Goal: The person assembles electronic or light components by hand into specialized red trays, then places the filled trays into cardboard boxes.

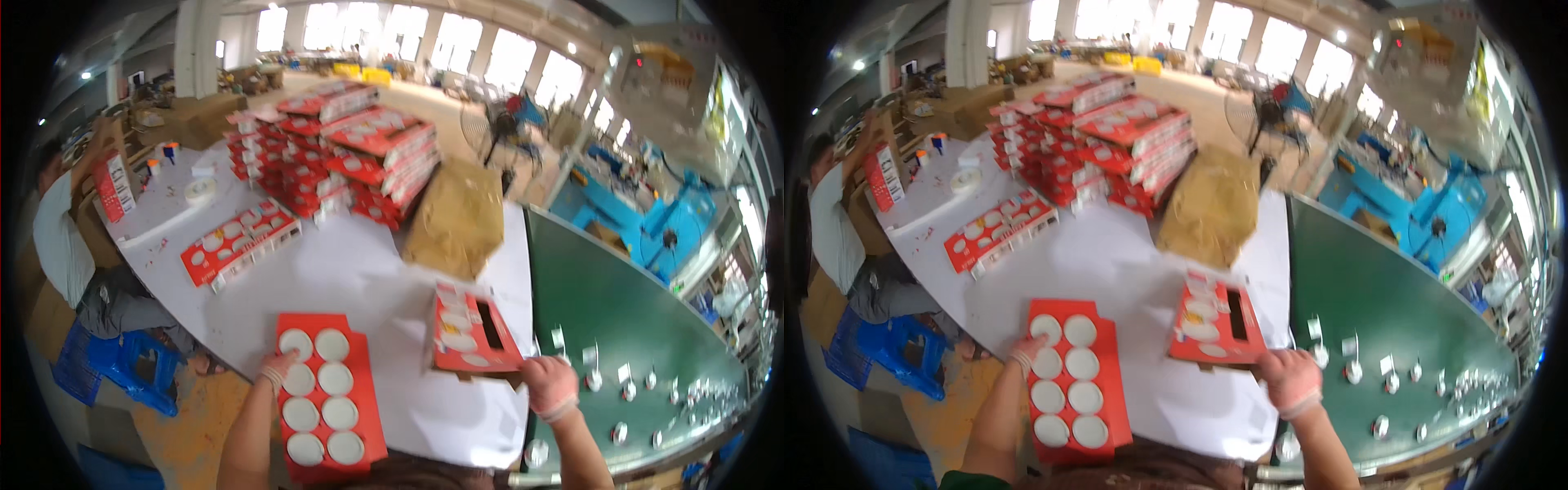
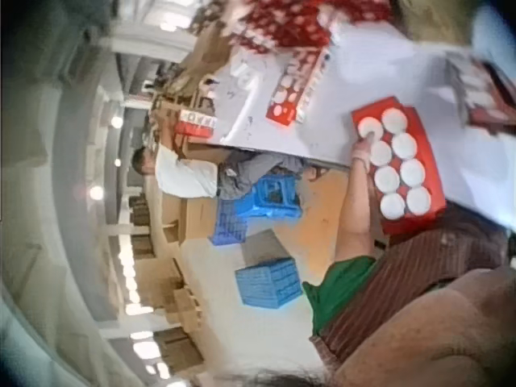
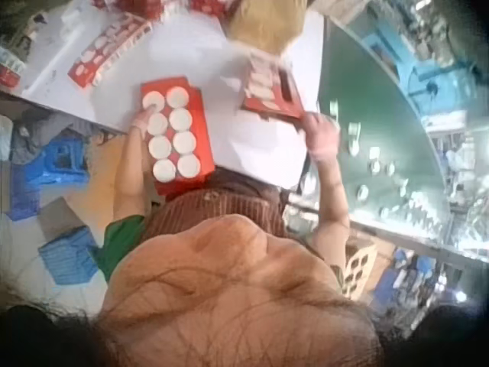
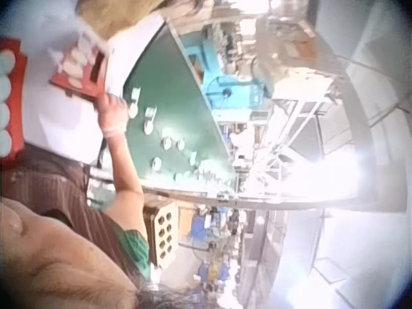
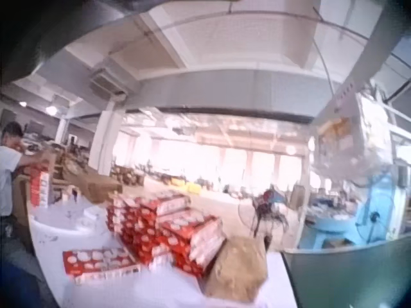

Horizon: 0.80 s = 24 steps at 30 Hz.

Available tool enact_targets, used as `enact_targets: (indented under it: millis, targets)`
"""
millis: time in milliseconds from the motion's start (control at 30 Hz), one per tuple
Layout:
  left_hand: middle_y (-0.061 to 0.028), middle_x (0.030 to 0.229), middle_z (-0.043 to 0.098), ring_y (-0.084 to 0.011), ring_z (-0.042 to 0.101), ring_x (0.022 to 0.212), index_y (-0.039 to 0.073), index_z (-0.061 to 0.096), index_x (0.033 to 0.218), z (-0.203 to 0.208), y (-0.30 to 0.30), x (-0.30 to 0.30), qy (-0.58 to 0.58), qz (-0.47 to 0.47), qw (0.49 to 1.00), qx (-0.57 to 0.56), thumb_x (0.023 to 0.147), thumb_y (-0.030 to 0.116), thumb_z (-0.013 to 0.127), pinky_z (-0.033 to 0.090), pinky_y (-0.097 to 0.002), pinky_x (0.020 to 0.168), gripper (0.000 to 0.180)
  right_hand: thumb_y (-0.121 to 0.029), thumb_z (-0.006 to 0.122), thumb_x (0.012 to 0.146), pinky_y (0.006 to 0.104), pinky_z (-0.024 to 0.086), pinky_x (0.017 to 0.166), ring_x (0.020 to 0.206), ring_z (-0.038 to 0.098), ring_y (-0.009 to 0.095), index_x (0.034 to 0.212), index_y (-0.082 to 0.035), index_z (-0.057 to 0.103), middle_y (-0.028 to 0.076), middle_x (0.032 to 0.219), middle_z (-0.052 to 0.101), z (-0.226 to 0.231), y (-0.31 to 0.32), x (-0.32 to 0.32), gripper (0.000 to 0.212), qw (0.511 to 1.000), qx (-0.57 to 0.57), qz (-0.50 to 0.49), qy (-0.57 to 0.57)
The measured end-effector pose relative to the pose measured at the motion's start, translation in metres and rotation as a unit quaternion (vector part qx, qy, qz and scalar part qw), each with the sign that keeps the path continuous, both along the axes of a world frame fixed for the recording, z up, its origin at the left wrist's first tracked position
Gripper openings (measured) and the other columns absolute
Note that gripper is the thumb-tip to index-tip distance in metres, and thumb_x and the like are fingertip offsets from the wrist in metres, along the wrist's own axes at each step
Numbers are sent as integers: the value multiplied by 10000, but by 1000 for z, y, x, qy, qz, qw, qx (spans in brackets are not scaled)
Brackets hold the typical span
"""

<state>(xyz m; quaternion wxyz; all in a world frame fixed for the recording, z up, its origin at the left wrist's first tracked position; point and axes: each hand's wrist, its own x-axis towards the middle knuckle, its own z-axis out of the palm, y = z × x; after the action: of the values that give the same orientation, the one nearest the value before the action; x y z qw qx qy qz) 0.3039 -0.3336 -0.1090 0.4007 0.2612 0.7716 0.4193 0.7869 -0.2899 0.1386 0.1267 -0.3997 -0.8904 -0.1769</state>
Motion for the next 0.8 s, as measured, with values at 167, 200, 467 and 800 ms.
enact_targets:
  millis: [167, 200, 467, 800]
  targets:
    - [-140, 1116, 603, -209, 584, 966, -69, 547, 1168, -31, -41, -37, -53, 55, 997, 9, 736, 442, 717, 470, -330, 838, 691, -143, 531, 849, 442, 462, 680, 758, 576, 341, 894, -91, 559, 132, 813, 572, -75, 20, -9, 75, 965, -216, -17, 150]
    - [-143, 1144, 587, -215, 582, 979, -66, 525, 1191, -47, -52, -49, -53, 78, 995, 22, 745, 417, 717, 465, -331, 854, 685, -125, 506, 861, 435, 461, 725, 818, 570, 375, 938, -65, 565, 159, 869, 583, -85, 35, -17, 113, 949, -256, -39, 182]
    - [-94, 1125, 593, -172, 573, 974, -18, 509, 1232, 25, -48, 26, -157, 2, 987, 45, 809, 348, 674, 480, -312, 834, 583, -241, 563, 863, 346, 466, 787, 842, 610, 256, 1063, -77, 618, 132, 925, 648, -211, 130, -19, 264, 766, -443, -205, 419]
    - [-91, 1026, 632, -170, 625, 848, 17, 530, 1200, 67, -2, 160, -274, -229, 934, -31, 819, 315, 667, 530, -327, 716, 502, -259, 558, 851, 361, 464, 790, 892, 618, 269, 1043, -98, 635, 121, 962, 653, -196, 134, -17, 262, 751, -469, -227, 405]
